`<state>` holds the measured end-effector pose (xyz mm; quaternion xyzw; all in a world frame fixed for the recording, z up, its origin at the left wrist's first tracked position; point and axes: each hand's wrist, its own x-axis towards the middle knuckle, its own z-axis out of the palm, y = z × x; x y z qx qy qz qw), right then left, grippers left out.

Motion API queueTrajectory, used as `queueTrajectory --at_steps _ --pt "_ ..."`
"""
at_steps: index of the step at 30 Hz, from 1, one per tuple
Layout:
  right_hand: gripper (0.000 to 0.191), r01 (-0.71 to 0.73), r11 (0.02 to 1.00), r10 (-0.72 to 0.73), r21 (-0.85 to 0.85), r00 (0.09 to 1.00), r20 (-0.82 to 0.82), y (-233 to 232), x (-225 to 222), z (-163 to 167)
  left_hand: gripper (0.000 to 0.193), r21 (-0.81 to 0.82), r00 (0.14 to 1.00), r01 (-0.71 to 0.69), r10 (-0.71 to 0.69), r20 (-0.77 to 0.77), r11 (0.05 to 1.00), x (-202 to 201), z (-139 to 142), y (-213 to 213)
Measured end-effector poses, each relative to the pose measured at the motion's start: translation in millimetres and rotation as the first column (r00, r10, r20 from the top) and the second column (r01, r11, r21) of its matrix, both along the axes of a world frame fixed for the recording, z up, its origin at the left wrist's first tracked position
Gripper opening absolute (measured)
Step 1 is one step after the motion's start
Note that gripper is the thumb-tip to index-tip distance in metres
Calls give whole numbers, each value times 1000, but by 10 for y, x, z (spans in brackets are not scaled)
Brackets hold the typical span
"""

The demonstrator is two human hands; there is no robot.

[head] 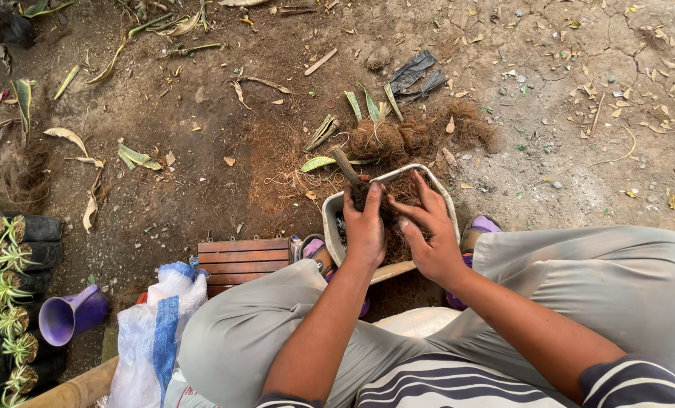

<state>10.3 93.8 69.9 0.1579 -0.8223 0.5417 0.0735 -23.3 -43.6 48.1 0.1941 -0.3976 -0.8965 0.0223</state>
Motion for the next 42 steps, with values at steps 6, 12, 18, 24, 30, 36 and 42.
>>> queueTrajectory --at_steps 6,12,18,24,30,36,42 --pt "50 -5 997 8 82 999 -42 -19 22 77 36 131 999 31 -32 7 991 24 50 -24" --pt "47 -14 984 41 175 987 -154 -72 24 10 39 -47 995 61 -57 79 997 45 15 -48" --pt "41 -7 991 28 134 987 -159 -78 77 4 34 -238 995 96 -89 42 966 93 -104 -49" --pt "33 -26 999 34 47 982 -187 45 30 87 28 -114 995 90 -95 -40 989 71 -127 -30" --pt "42 2 996 12 93 988 -154 53 45 123 28 -108 994 91 -96 -45 990 68 -120 -17" --pt "42 -24 992 43 126 988 -149 -15 74 47 31 -244 994 106 -103 23 964 131 -222 -23" --pt "40 1 996 13 90 989 -144 43 21 62 29 -52 977 177 -182 -108 983 75 -208 -62"
